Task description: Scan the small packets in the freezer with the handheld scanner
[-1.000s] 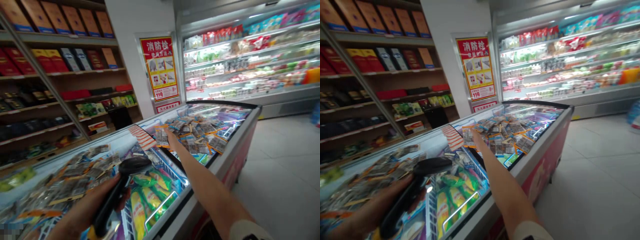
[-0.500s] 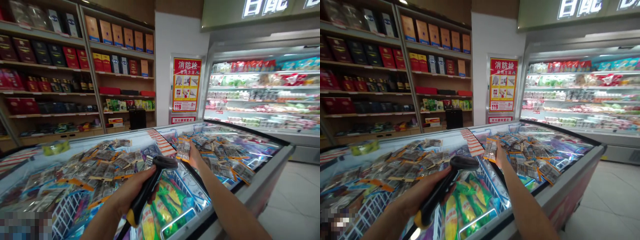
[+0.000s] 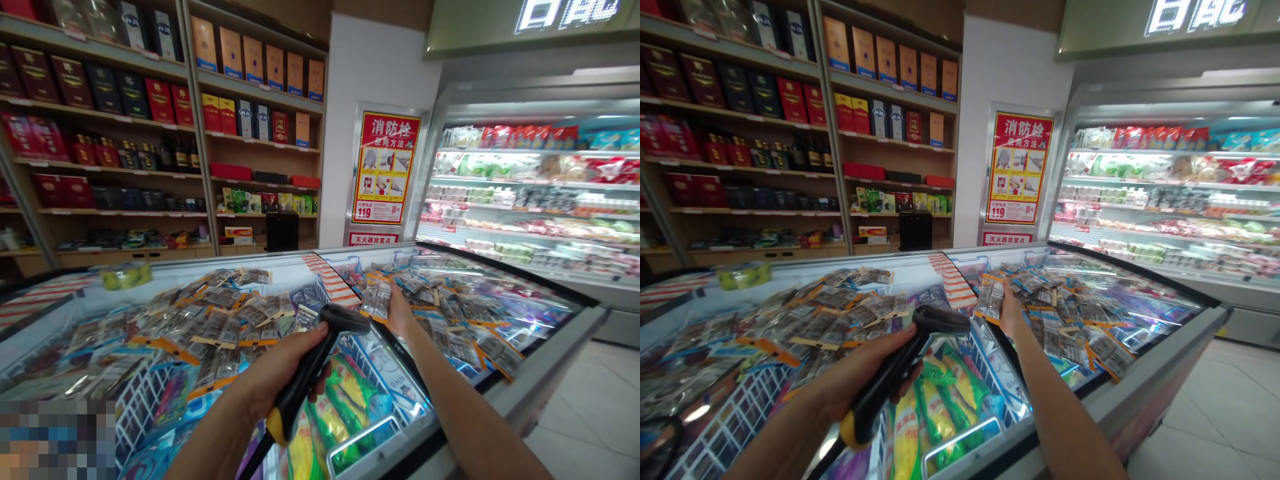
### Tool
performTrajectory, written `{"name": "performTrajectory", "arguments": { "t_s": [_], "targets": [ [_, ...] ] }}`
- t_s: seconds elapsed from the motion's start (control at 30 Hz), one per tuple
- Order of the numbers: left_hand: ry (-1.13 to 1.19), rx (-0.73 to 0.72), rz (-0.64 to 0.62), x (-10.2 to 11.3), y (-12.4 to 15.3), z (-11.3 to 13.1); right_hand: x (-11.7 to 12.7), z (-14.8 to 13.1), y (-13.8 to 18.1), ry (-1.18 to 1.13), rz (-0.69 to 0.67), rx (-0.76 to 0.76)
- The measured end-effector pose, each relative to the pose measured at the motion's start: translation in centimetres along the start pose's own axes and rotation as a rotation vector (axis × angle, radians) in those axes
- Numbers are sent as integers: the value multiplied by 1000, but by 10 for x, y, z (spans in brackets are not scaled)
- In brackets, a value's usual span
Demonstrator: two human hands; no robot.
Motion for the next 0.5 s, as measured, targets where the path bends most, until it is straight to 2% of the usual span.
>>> {"name": "performTrajectory", "arguments": {
  "t_s": [0.17, 0.5],
  "targets": [
    [44, -7, 9, 0, 3, 3, 1, -5, 3, -40, 16, -7],
    [29, 19, -27, -2, 5, 2, 13, -18, -3, -12, 62, 93]
  ]
}}
Point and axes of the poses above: each hand's wrist, its own y-axis away from the middle knuckle, its own x-axis out of the back of the hand, z = x × y, the point moved 6 cm from there along -y, towards the middle knuckle, and after that the axes turned 5 degrees about x, right-handed, at the moved point
